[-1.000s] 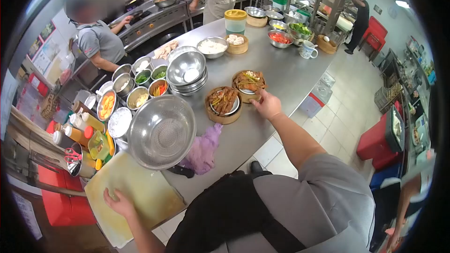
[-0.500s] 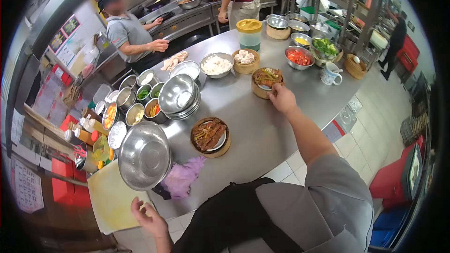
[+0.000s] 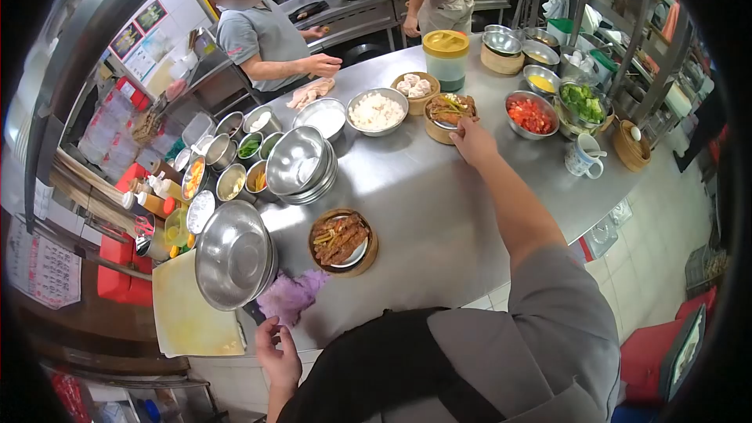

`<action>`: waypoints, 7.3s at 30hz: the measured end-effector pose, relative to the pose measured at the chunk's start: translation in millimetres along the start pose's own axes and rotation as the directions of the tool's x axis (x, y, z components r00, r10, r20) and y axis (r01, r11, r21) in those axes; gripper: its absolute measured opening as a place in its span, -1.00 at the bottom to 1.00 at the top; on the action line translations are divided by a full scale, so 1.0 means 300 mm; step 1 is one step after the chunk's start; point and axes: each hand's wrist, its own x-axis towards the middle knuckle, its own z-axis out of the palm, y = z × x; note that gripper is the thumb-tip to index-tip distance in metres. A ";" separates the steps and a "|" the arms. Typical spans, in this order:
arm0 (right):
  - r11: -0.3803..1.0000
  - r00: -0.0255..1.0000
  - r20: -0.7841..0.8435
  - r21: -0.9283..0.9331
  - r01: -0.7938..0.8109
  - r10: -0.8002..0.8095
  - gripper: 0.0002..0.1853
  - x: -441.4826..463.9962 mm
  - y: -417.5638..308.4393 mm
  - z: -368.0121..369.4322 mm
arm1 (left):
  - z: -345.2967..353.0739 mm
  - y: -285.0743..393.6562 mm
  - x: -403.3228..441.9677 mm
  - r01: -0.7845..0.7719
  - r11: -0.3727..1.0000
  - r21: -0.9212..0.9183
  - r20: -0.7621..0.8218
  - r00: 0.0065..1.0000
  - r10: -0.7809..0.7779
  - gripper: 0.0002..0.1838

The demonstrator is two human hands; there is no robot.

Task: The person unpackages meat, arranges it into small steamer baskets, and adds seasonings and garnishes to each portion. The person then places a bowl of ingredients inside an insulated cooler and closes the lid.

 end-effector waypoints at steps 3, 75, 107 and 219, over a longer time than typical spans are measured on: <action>1.000 1.000 -0.022 0.022 0.015 -0.015 -0.72 0.069 -0.016 0.022 | 0.018 0.037 -0.013 -0.007 1.000 0.016 0.011 1.000 0.007 -0.75; 0.589 0.605 0.778 0.573 -0.571 -0.171 -0.64 -1.409 -0.957 0.031 | -0.865 -0.713 -0.477 0.596 0.645 -0.479 0.428 0.800 -0.420 -0.53; 0.522 0.620 0.737 0.653 -0.549 -0.270 -0.83 -1.347 -2.564 1.210 | -2.137 -1.654 0.139 0.681 0.549 -0.484 -0.109 0.575 -0.811 -0.52; 0.840 0.977 0.214 0.531 -0.115 -0.002 -0.72 -1.735 -4.088 1.746 | -2.675 -2.419 2.834 -0.281 0.707 -0.649 0.172 0.851 0.497 -0.59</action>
